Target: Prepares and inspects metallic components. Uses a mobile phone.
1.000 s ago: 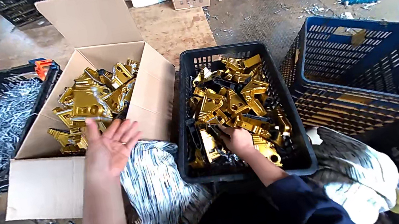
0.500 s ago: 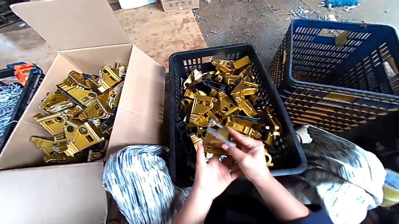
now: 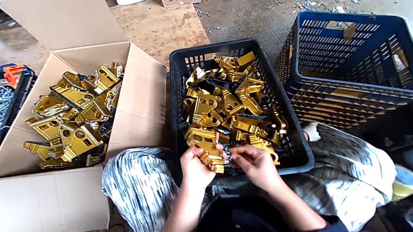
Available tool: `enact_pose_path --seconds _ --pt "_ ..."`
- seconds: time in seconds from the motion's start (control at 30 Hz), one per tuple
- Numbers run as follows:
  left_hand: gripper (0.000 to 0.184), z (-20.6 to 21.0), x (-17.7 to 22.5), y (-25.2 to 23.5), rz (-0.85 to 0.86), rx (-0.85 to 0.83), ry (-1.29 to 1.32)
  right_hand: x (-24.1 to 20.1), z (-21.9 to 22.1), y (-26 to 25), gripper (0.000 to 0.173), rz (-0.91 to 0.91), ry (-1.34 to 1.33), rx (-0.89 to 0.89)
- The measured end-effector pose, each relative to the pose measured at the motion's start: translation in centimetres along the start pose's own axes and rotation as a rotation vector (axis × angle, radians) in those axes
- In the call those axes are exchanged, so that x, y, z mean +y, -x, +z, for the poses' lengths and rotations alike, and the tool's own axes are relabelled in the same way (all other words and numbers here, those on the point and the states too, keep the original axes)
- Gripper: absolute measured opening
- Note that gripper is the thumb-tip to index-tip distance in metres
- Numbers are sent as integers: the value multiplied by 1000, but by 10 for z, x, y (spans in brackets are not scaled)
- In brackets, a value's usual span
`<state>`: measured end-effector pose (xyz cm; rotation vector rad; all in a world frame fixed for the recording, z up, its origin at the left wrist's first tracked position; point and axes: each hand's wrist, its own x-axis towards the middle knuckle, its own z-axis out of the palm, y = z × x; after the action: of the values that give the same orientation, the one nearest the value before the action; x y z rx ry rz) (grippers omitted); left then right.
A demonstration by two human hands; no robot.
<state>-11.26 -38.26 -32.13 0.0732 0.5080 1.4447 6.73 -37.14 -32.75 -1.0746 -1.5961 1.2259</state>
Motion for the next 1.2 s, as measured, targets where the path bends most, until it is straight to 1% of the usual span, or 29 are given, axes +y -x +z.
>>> enact_pose_path --seconds 0.07,0.1,0.17,0.23,0.33,0.37,0.43,0.47,0.53,0.63,0.7,0.77,0.8,0.83,0.87,0.9,0.93,0.97,1.0,1.03,1.07,1.1,1.13,1.17,1.2 --pt "43 -1 7 0 51 66 -201 3 -9 -2 16 13 142 -13" --pt "45 -4 14 1 73 72 -300 1 -17 -3 15 34 186 -52" --pt "46 -12 30 5 104 46 -457 -3 -31 -3 15 94 267 -171" --pt "49 -23 43 11 128 25 -526 -8 -37 4 16 124 372 -317" --pt "51 -40 53 19 140 12 -470 -15 -31 22 21 101 494 -572" --pt "48 -45 53 20 142 10 -423 -15 -26 29 22 90 524 -664" --pt "35 -54 52 22 136 24 -335 -8 -11 42 30 94 599 -824" --pt "33 -56 51 22 132 39 -313 -4 -1 47 35 115 646 -878" --pt "33 -56 50 21 117 70 -308 2 19 47 40 227 730 -968" --pt "35 -54 47 17 110 86 -292 29 39 38 39 374 738 -1049" --pt "41 -54 46 15 129 114 -318 37 45 37 36 393 755 -1055" --pt "48 -50 44 17 151 191 -399 29 41 41 35 383 812 -1056" --pt "53 -46 44 18 153 247 -448 23 36 46 35 337 842 -1026" --pt "53 -43 44 19 154 284 -483 16 27 51 35 242 841 -958" --pt "50 -42 44 20 147 281 -511 12 17 57 34 102 788 -853" --pt "47 -40 44 22 139 258 -521 7 7 60 35 -33 677 -735" --pt "45 -39 41 24 128 208 -516 1 -2 60 35 -121 520 -628" --pt "46 -37 38 28 109 125 -508 -8 -9 56 33 -158 327 -536" --pt "51 -35 34 30 85 33 -490 -17 -15 50 32 -142 120 -461" --pt "59 -33 29 32 59 -55 -478 -25 -18 44 32 -77 -80 -400" --pt "66 -30 23 33 35 -118 -483 -29 -19 38 33 20 -285 -357" --pt "65 -27 16 34 26 -158 -486 -31 -20 32 33 123 -471 -335" --pt "57 -22 9 35 30 -185 -479 -31 -20 28 33 200 -595 -321" --pt "46 -17 3 37 51 -189 -473 -30 -18 24 31 235 -655 -306" --pt "37 -11 0 38 87 -167 -499 -28 -15 22 31 227 -645 -294"
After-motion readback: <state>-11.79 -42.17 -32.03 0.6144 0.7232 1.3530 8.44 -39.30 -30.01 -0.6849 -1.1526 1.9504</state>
